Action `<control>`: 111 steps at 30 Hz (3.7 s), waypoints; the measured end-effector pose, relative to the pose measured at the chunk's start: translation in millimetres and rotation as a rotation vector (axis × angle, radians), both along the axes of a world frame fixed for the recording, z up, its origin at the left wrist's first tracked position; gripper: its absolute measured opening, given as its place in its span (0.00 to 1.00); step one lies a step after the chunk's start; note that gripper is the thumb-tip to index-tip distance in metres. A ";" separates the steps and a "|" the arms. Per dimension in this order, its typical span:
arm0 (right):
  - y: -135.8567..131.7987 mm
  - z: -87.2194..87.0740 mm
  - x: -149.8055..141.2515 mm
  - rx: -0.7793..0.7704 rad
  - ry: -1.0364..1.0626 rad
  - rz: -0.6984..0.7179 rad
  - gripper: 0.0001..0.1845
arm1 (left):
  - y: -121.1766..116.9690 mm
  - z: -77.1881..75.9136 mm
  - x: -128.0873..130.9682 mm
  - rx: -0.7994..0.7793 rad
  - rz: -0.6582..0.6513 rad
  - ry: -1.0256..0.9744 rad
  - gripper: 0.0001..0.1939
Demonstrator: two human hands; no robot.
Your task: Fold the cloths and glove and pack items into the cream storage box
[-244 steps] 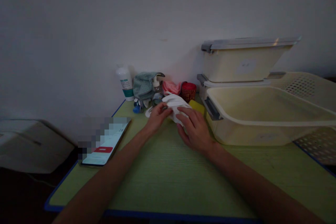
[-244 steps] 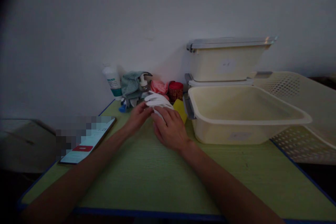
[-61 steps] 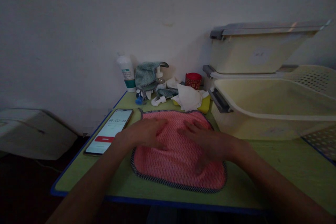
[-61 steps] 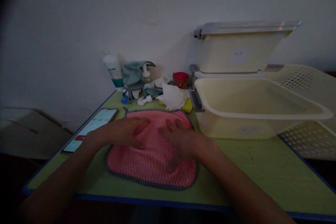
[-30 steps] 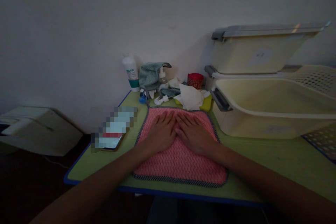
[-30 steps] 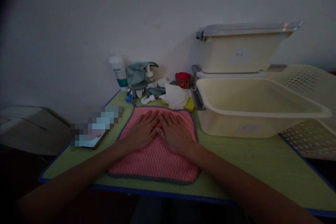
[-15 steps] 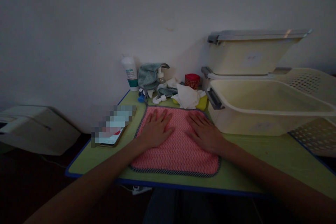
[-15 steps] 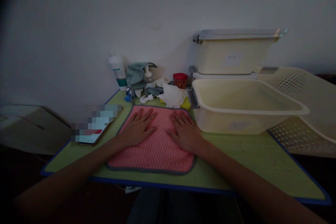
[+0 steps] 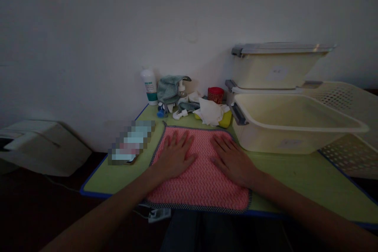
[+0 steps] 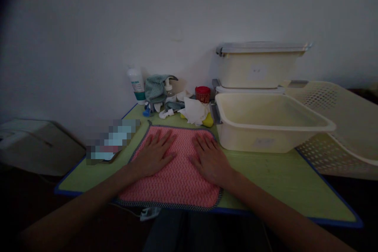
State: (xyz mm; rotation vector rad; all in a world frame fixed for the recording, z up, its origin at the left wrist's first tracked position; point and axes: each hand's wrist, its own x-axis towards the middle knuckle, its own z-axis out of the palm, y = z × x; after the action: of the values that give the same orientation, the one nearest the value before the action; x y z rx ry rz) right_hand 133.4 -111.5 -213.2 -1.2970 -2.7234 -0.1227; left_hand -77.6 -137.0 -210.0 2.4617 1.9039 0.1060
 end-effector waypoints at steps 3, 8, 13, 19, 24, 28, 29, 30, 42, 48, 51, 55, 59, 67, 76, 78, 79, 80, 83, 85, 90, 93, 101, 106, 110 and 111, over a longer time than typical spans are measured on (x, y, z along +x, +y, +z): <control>-2.4 2.2 1.5 -0.006 0.034 0.000 0.31 | -3.6 0.9 -0.3 0.004 -0.006 -0.016 0.32; 0.1 20.8 -16.2 -0.066 0.068 0.015 0.28 | 9.4 13.4 1.8 0.017 -0.031 -0.026 0.27; 11.5 14.7 -50.9 -0.028 0.186 0.080 0.29 | 28.4 9.0 9.9 0.106 -0.129 -0.028 0.25; 18.3 -2.7 -50.0 -0.059 0.135 0.066 0.28 | 28.7 -8.7 1.9 0.051 -0.133 -0.023 0.27; 15.8 4.6 -37.5 -0.086 0.071 -0.001 0.31 | 26.9 -6.9 -9.9 0.053 -0.102 -0.009 0.30; 16.1 4.3 -31.5 -0.081 0.072 -0.050 0.32 | 27.8 -7.5 -17.4 0.061 -0.041 0.007 0.31; 16.6 3.7 -29.4 -0.078 0.072 -0.061 0.32 | 27.9 -7.6 -19.9 0.059 -0.021 0.008 0.31; 17.3 3.1 -26.9 -0.076 0.071 -0.068 0.32 | 27.8 -7.6 -22.7 0.056 -0.007 0.007 0.31; 25.1 4.3 -14.1 -0.078 0.022 -0.035 0.33 | 31.1 -6.2 -38.7 0.055 -0.006 0.027 0.33; 30.1 20.4 -25.9 -0.079 0.088 -0.038 0.28 | 34.1 19.6 -26.8 0.043 -0.040 0.069 0.29; 5.7 23.4 -43.5 -0.037 0.158 -0.029 0.28 | 14.3 26.4 -10.0 0.104 -0.133 0.033 0.25; -36.8 10.2 -59.9 -0.050 0.259 0.060 0.28 | -22.3 9.2 11.9 0.123 -0.165 -0.047 0.25; -52.1 0.7 -57.2 -0.059 0.144 0.055 0.26 | -43.5 -7.5 14.8 0.125 -0.058 -0.046 0.25; -46.9 4.2 -34.0 -0.072 0.073 0.103 0.29 | -47.9 0.8 -8.2 0.034 -0.053 -0.027 0.27; -46.4 7.6 -13.3 -0.102 0.029 0.099 0.30 | -54.3 -3.9 -31.6 0.062 -0.035 -0.022 0.29; -45.7 6.5 -7.9 -0.085 0.029 0.100 0.30 | -55.1 -3.1 -32.5 0.053 -0.038 -0.015 0.29; -45.5 5.7 -5.0 -0.075 0.032 0.101 0.30 | -55.4 -2.7 -32.8 0.049 -0.039 -0.010 0.29; -45.6 4.8 -2.1 -0.066 0.034 0.103 0.30 | -55.5 -2.4 -33.2 0.047 -0.040 -0.007 0.29; -47.5 2.2 5.6 -0.049 0.038 0.106 0.30 | -56.1 -2.6 -34.8 0.054 -0.064 -0.004 0.29; -50.0 1.1 9.4 -0.038 0.046 0.114 0.30 | -56.9 -3.1 -36.1 0.056 -0.093 -0.001 0.29; -57.0 0.9 17.0 -0.010 0.035 0.156 0.30 | -62.6 -0.9 -39.6 0.016 -0.149 0.011 0.28; -61.3 1.2 23.1 0.005 0.032 0.219 0.32 | -68.4 0.6 -43.4 -0.003 -0.215 0.013 0.30; -79.9 -2.7 35.6 0.029 0.026 0.279 0.48 | -90.5 -2.5 -46.2 -0.005 -0.313 0.021 0.49; -86.8 -4.6 38.0 0.042 0.013 0.266 0.51 | -101.0 0.5 -45.9 -0.066 -0.292 0.036 0.46; -86.8 -0.6 45.3 0.013 0.040 0.299 0.49 | -107.2 4.6 -49.6 -0.099 -0.299 0.008 0.46; -86.6 2.1 48.3 -0.001 0.047 0.323 0.47 | -108.5 6.1 -51.3 -0.104 -0.308 -0.005 0.45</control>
State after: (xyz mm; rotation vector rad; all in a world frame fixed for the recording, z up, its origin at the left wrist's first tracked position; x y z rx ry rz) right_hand 181.7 -198.0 -211.1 -0.8318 -2.8461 -0.0592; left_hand -128.9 -245.4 -203.9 2.6403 1.4629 0.0050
